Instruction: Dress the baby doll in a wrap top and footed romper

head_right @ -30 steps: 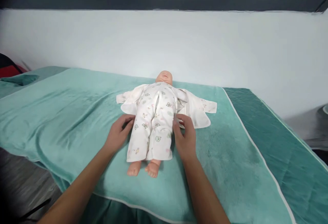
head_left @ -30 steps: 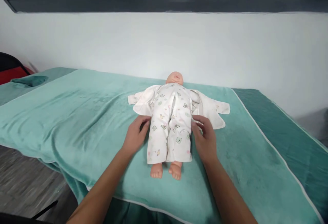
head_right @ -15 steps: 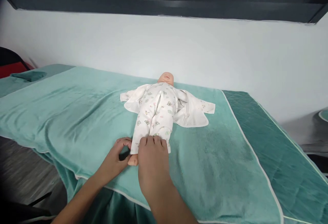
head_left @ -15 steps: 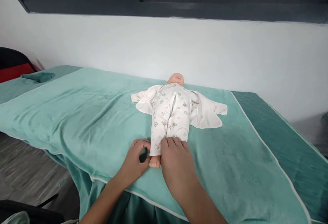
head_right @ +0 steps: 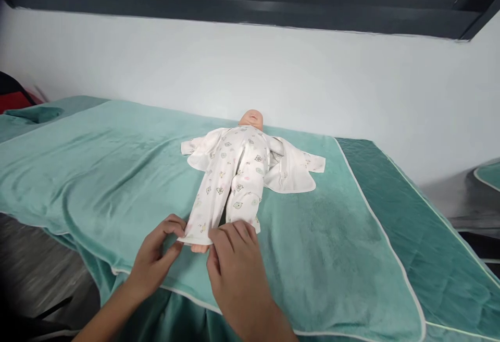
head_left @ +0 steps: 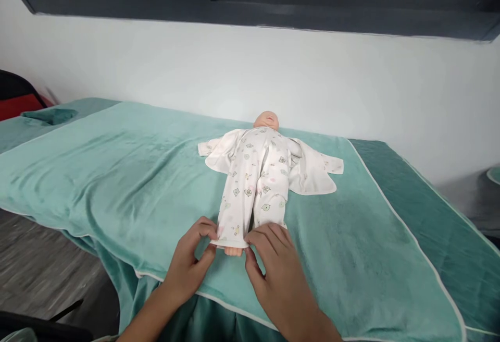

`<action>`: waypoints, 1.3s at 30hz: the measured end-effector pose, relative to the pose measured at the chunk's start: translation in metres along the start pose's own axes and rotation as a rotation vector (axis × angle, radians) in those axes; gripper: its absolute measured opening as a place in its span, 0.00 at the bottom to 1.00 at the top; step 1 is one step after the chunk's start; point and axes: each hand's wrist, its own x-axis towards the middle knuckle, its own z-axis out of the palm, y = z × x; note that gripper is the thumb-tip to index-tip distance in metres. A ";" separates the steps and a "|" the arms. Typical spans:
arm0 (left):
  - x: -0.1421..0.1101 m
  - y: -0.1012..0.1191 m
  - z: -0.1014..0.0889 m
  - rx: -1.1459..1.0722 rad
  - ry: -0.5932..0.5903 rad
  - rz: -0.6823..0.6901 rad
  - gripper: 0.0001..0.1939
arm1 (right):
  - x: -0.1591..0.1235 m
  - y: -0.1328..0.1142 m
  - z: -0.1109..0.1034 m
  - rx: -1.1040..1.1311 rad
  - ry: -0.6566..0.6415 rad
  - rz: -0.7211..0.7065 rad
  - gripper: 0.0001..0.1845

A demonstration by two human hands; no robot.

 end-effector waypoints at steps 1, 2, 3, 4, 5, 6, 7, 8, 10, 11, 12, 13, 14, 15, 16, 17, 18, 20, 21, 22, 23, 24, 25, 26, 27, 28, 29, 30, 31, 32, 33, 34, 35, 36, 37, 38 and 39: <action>-0.001 -0.001 0.001 0.015 -0.004 -0.030 0.12 | -0.003 0.002 -0.002 0.017 0.001 -0.010 0.11; -0.001 -0.001 0.002 0.027 -0.005 -0.055 0.13 | -0.006 0.005 -0.004 0.038 0.015 -0.013 0.12; -0.001 -0.002 0.002 0.035 -0.001 -0.071 0.14 | -0.010 0.010 -0.007 0.053 0.045 -0.006 0.13; 0.000 -0.002 0.003 0.038 0.010 -0.077 0.14 | -0.015 0.016 -0.009 0.057 0.087 0.008 0.14; 0.001 -0.001 0.003 0.039 0.025 -0.074 0.14 | -0.020 0.023 -0.010 0.043 0.131 0.025 0.16; 0.003 0.000 0.003 0.041 0.041 -0.063 0.14 | -0.025 0.030 -0.010 0.011 0.169 0.047 0.17; 0.005 0.003 0.004 0.050 0.057 -0.044 0.14 | -0.030 0.038 -0.009 -0.033 0.197 0.072 0.19; 0.009 0.006 0.005 0.070 0.067 -0.014 0.13 | -0.034 0.045 -0.007 -0.080 0.209 0.098 0.21; 0.016 0.016 0.008 0.148 0.051 0.076 0.11 | -0.039 0.058 -0.001 -0.160 0.209 0.143 0.22; 0.020 0.022 0.011 0.203 0.021 0.131 0.10 | -0.040 0.063 0.003 -0.188 0.209 0.162 0.22; 0.024 0.028 0.014 0.262 -0.014 0.187 0.10 | -0.039 0.066 0.006 -0.209 0.212 0.174 0.21; 0.028 0.034 0.018 0.322 -0.045 0.239 0.10 | -0.036 0.069 0.008 -0.219 0.215 0.180 0.18; 0.032 0.041 0.022 0.378 -0.065 0.285 0.11 | -0.033 0.069 0.009 -0.212 0.220 0.179 0.15; 0.035 0.047 0.026 0.428 -0.071 0.322 0.12 | -0.029 0.068 0.008 -0.184 0.222 0.173 0.12; 0.037 0.052 0.029 0.467 -0.069 0.351 0.12 | -0.026 0.066 0.006 -0.134 0.222 0.160 0.11; 0.039 0.058 0.032 0.494 -0.067 0.369 0.13 | -0.022 0.062 0.002 -0.069 0.221 0.142 0.09; 0.040 0.062 0.035 0.511 -0.072 0.375 0.13 | -0.019 0.058 -0.002 -0.001 0.222 0.122 0.09; 0.041 0.069 0.041 0.521 -0.103 0.354 0.12 | -0.014 0.047 -0.012 0.100 0.231 0.083 0.07; 0.041 0.071 0.044 0.522 -0.118 0.330 0.10 | -0.013 0.042 -0.016 0.117 0.231 0.062 0.07; 0.041 0.073 0.047 0.527 -0.129 0.303 0.08 | -0.013 0.038 -0.019 0.113 0.227 0.039 0.07; 0.042 0.073 0.050 0.535 -0.134 0.278 0.05 | -0.013 0.036 -0.021 0.097 0.220 0.016 0.08; 0.042 0.073 0.052 0.548 -0.133 0.260 0.04 | -0.014 0.035 -0.022 0.079 0.212 -0.002 0.08; 0.043 0.073 0.054 0.564 -0.134 0.248 0.03 | -0.014 0.035 -0.022 0.064 0.206 -0.012 0.09; 0.043 0.072 0.055 0.582 -0.136 0.246 0.04 | -0.015 0.036 -0.022 0.054 0.206 -0.013 0.09; 0.043 0.071 0.055 0.596 -0.138 0.250 0.04 | -0.016 0.038 -0.021 0.047 0.209 -0.008 0.09; 0.042 0.071 0.055 0.605 -0.136 0.260 0.04 | -0.018 0.040 -0.020 0.038 0.212 -0.003 0.09; 0.040 0.071 0.054 0.611 -0.133 0.272 0.05 | -0.019 0.042 -0.020 0.025 0.210 -0.003 0.08; 0.038 0.071 0.052 0.615 -0.130 0.285 0.06 | -0.022 0.045 -0.019 0.009 0.201 -0.008 0.08; 0.035 0.071 0.050 0.621 -0.126 0.300 0.06 | -0.024 0.046 -0.019 -0.008 0.188 -0.019 0.07; 0.031 0.071 0.048 0.631 -0.126 0.317 0.06 | -0.027 0.047 -0.018 -0.023 0.167 -0.028 0.07; 0.027 0.071 0.046 0.645 -0.131 0.335 0.07 | -0.031 0.047 -0.019 -0.037 0.142 -0.034 0.07; 0.024 0.071 0.044 0.661 -0.142 0.353 0.07 | -0.034 0.047 -0.019 -0.047 0.114 -0.038 0.07; 0.021 0.070 0.042 0.673 -0.158 0.366 0.07 | -0.036 0.047 -0.019 -0.056 0.087 -0.039 0.07; 0.018 0.069 0.040 0.676 -0.173 0.375 0.07 | -0.039 0.048 -0.020 -0.063 0.062 -0.037 0.07; 0.016 0.067 0.039 0.666 -0.187 0.377 0.06 | -0.040 0.048 -0.020 -0.068 0.041 -0.032 0.06; 0.015 0.065 0.037 0.644 -0.196 0.371 0.06 | -0.042 0.049 -0.022 -0.067 0.022 -0.026 0.06; 0.014 0.062 0.036 0.616 -0.195 0.362 0.07 | -0.043 0.051 -0.023 -0.061 0.006 -0.017 0.05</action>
